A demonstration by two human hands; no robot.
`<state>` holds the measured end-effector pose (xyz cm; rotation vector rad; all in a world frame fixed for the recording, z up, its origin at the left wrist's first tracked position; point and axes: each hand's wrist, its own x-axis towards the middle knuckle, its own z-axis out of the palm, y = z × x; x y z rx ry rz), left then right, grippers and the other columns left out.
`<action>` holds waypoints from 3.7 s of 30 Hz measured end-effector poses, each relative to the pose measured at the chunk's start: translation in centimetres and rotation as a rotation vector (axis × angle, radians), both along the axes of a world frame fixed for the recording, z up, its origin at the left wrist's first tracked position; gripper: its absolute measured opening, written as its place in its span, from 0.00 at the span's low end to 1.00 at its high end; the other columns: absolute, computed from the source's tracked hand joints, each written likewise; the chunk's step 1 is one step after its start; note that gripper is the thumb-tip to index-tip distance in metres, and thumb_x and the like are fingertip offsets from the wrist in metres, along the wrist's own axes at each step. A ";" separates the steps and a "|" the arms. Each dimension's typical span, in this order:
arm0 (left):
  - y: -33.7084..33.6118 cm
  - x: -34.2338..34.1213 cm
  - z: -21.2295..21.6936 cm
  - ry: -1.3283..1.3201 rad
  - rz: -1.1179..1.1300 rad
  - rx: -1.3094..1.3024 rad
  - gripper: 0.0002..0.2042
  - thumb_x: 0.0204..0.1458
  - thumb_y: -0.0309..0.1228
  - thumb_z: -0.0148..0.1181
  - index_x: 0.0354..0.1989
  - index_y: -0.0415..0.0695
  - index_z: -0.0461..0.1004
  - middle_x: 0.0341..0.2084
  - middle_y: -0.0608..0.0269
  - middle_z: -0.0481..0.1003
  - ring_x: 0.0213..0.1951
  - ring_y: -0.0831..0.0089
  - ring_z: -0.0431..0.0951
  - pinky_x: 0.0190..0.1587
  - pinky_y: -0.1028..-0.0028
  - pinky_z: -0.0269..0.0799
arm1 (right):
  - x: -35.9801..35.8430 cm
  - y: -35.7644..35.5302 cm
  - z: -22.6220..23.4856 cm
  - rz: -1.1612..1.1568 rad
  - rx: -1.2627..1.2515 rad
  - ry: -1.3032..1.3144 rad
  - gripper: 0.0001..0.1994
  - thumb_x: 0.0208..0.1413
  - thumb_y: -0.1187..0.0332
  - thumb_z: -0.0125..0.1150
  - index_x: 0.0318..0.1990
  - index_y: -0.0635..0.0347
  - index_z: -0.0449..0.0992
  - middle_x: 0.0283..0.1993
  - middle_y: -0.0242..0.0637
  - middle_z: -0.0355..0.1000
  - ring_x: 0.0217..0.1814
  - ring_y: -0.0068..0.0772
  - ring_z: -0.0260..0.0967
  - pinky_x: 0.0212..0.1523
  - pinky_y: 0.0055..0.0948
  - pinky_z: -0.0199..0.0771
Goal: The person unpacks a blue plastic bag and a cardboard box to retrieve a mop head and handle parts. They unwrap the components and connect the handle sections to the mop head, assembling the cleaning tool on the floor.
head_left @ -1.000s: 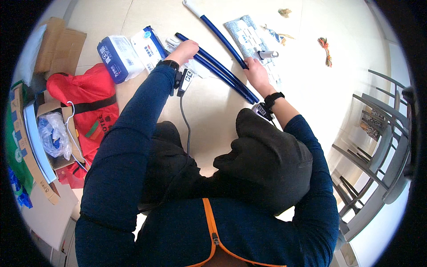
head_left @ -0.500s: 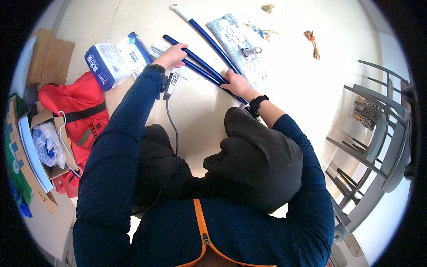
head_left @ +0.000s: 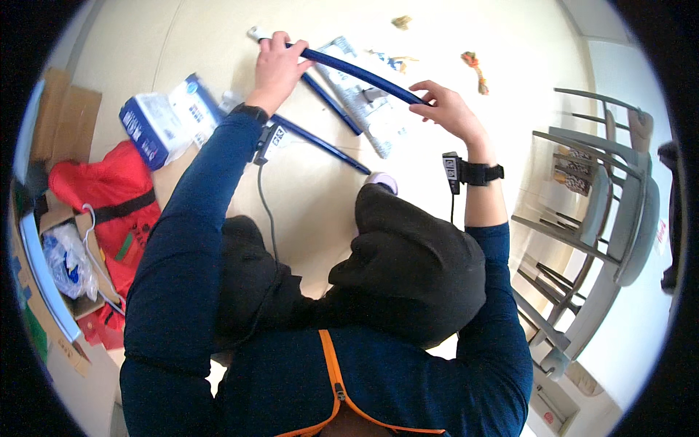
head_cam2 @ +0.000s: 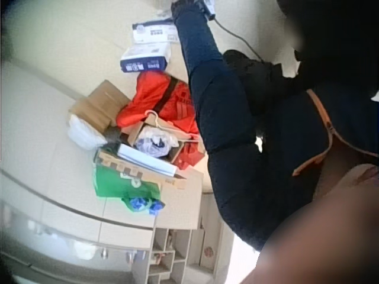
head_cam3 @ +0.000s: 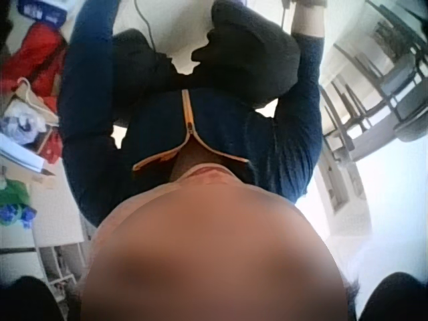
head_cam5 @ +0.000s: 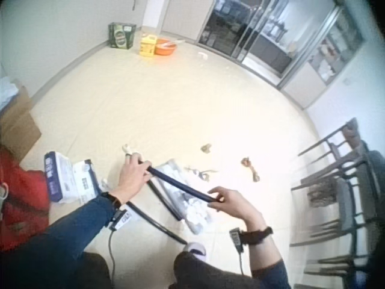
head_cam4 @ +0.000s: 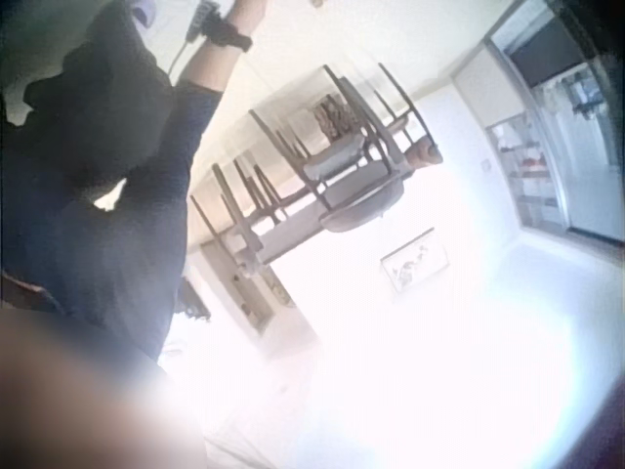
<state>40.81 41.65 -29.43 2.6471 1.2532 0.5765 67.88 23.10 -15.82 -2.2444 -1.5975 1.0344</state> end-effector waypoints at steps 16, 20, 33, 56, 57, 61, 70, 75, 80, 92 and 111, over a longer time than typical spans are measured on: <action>3.1 -6.8 -4.7 0.406 -0.181 -0.107 0.07 0.52 0.24 0.53 0.36 0.45 0.78 0.38 0.56 0.75 0.44 0.55 0.76 0.44 0.61 0.78 | -4.7 -3.5 -10.0 0.209 -0.150 0.140 0.18 0.53 0.62 0.69 0.48 0.57 0.75 0.40 0.43 0.78 0.44 0.42 0.77 0.45 0.36 0.76; 2.0 -8.4 -5.5 0.406 -0.282 -0.006 0.07 0.48 0.26 0.54 0.35 0.46 0.77 0.37 0.61 0.73 0.46 0.60 0.73 0.45 0.67 0.77 | -5.6 -4.8 -16.5 0.319 -0.161 0.101 0.14 0.59 0.58 0.60 0.44 0.59 0.79 0.45 0.50 0.76 0.48 0.52 0.74 0.48 0.41 0.75; 2.9 -8.0 -5.5 0.442 -0.194 -0.235 0.12 0.43 0.23 0.63 0.37 0.48 0.80 0.36 0.58 0.75 0.45 0.55 0.76 0.48 0.61 0.75 | -4.2 -2.7 -20.2 0.291 0.027 -0.079 0.11 0.57 0.61 0.57 0.39 0.58 0.76 0.39 0.48 0.76 0.43 0.52 0.74 0.44 0.46 0.75; 9.6 -13.1 -5.9 0.414 0.081 -0.168 0.10 0.54 0.27 0.53 0.38 0.47 0.82 0.40 0.51 0.78 0.45 0.53 0.79 0.48 0.59 0.76 | 2.0 -13.1 -10.5 -0.370 0.149 -0.069 0.16 0.59 0.56 0.64 0.30 0.61 0.78 0.19 0.33 0.67 0.21 0.25 0.61 0.25 0.28 0.61; 9.5 -13.0 -6.1 0.394 0.076 -0.170 0.10 0.53 0.26 0.54 0.39 0.47 0.82 0.40 0.51 0.78 0.45 0.52 0.79 0.48 0.59 0.76 | 3.0 -13.8 -10.1 -0.432 0.214 -0.020 0.15 0.60 0.58 0.64 0.30 0.62 0.77 0.19 0.29 0.65 0.23 0.21 0.58 0.25 0.25 0.59; 8.7 -12.7 -6.7 0.382 -0.005 -0.271 0.10 0.47 0.24 0.61 0.38 0.48 0.81 0.38 0.55 0.76 0.45 0.54 0.77 0.49 0.60 0.74 | 9.2 -17.2 -5.7 -0.628 0.335 -0.087 0.15 0.63 0.60 0.61 0.27 0.61 0.76 0.21 0.19 0.58 0.25 0.14 0.50 0.24 0.22 0.49; 6.0 -9.0 -6.2 0.520 -0.005 -0.249 0.14 0.50 0.27 0.59 0.46 0.49 0.78 0.41 0.56 0.76 0.49 0.54 0.76 0.50 0.58 0.74 | 16.6 -16.8 14.0 -0.331 0.237 -0.681 0.15 0.56 0.58 0.70 0.30 0.63 0.79 0.18 0.31 0.68 0.22 0.17 0.59 0.24 0.23 0.58; 4.3 -2.4 -4.9 0.128 -0.275 -0.455 0.15 0.51 0.31 0.60 0.47 0.46 0.77 0.42 0.55 0.78 0.46 0.56 0.78 0.49 0.61 0.75 | 14.1 -11.3 17.7 -0.168 0.099 -0.912 0.21 0.53 0.49 0.69 0.29 0.60 0.79 0.19 0.36 0.71 0.20 0.30 0.64 0.26 0.29 0.65; 0.1 5.6 -3.2 0.001 -0.435 -0.540 0.22 0.47 0.31 0.65 0.54 0.49 0.76 0.45 0.56 0.77 0.50 0.60 0.76 0.53 0.64 0.72 | 12.5 -7.2 19.2 -0.048 0.032 -0.986 0.23 0.52 0.45 0.68 0.28 0.59 0.79 0.21 0.41 0.73 0.23 0.42 0.71 0.27 0.34 0.69; -4.9 11.9 -4.4 0.058 -0.438 -0.667 0.30 0.49 0.27 0.65 0.65 0.47 0.66 0.55 0.54 0.72 0.56 0.56 0.74 0.58 0.64 0.70 | 9.3 -3.4 20.9 0.043 -0.105 -1.033 0.28 0.53 0.41 0.65 0.22 0.62 0.76 0.16 0.40 0.67 0.19 0.38 0.66 0.25 0.36 0.64; -5.7 14.1 -7.4 -0.267 -0.484 -0.763 0.18 0.48 0.34 0.70 0.48 0.48 0.79 0.35 0.60 0.81 0.39 0.62 0.81 0.42 0.67 0.75 | 8.1 -4.0 19.5 -0.472 0.633 -0.022 0.13 0.66 0.64 0.57 0.51 0.64 0.78 0.49 0.44 0.78 0.40 0.22 0.79 0.42 0.17 0.82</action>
